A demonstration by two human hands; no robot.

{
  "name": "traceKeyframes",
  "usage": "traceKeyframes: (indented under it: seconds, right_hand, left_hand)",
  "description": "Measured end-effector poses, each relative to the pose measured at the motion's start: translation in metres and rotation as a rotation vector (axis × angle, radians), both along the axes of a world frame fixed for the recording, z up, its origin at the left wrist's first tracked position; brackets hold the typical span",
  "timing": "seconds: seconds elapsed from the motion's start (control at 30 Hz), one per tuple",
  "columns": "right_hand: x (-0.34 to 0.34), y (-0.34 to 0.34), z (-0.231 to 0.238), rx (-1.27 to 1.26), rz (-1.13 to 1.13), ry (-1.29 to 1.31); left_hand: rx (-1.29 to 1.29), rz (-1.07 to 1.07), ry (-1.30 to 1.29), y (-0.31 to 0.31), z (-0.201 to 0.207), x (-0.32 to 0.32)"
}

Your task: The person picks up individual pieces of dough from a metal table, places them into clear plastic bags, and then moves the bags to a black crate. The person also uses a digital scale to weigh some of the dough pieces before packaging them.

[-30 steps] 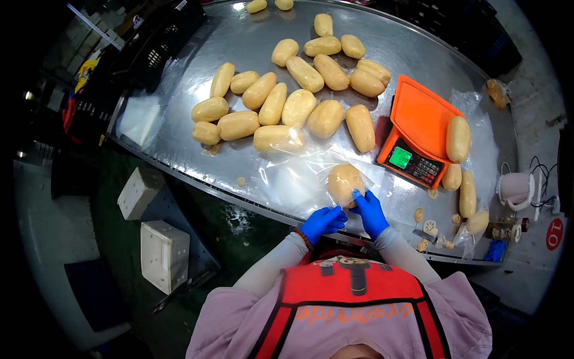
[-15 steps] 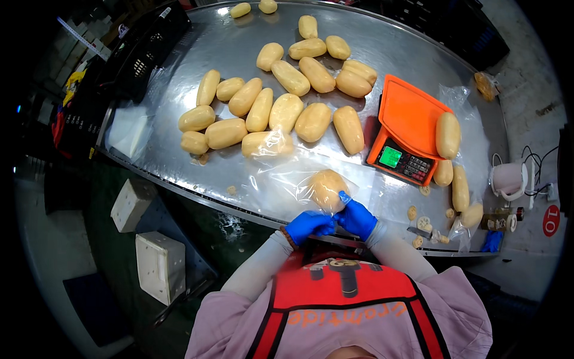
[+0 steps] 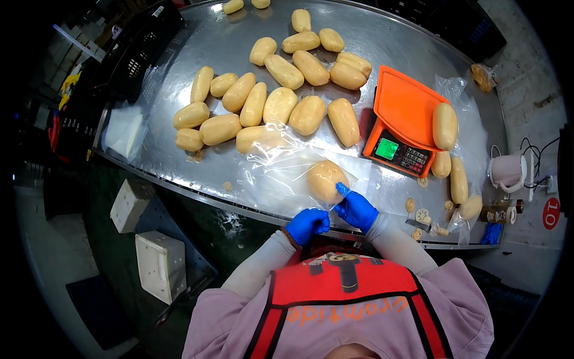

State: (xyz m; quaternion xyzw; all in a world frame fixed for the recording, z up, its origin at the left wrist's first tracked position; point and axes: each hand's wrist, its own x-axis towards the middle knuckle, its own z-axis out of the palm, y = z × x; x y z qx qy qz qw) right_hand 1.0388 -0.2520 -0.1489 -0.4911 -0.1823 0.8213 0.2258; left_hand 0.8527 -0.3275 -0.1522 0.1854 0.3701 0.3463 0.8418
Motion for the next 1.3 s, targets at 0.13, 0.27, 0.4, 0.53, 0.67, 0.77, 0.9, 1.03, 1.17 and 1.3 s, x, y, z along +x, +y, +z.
traceKeyframes:
  seconds: [0.13,0.27,0.4,0.53,0.67,0.77,0.9,1.03,1.17,1.3]
  right_hand:
    - [-0.005,0.0,0.017,0.102,0.084,-0.12]
    - [-0.005,0.005,0.03,0.363,0.222,-0.382]
    - [-0.008,-0.007,0.012,0.496,0.101,-0.345]
    - [-0.004,-0.014,0.009,0.578,0.192,-0.495]
    - [0.004,-0.008,0.016,1.105,0.374,-0.709]
    - [0.025,-0.001,-0.035,1.419,0.576,-0.734]
    - [0.006,0.004,-0.02,0.845,0.242,-0.133]
    - [-0.012,0.008,0.022,0.041,-0.094,0.253]
    - [-0.013,0.016,0.036,0.489,0.099,-0.09]
    - [-0.009,0.01,0.054,0.627,0.27,-0.146]
  left_hand:
    - [0.327,-0.108,0.512,0.0,0.005,-0.007]
    - [0.71,-0.057,1.25,0.005,0.056,0.0]
    - [1.027,0.316,1.314,0.031,0.07,0.025]
    - [1.184,0.014,1.454,0.057,0.061,0.029]
    - [1.368,-0.014,1.374,0.06,0.049,0.041]
    - [1.453,-0.001,1.295,0.057,0.054,0.063]
    - [1.356,-0.084,1.146,0.04,0.073,0.075]
    - [1.284,0.106,0.922,0.018,0.071,0.082]
    - [1.054,0.364,0.848,0.016,0.075,0.054]
    - [0.354,1.017,0.979,0.02,0.038,-0.009]
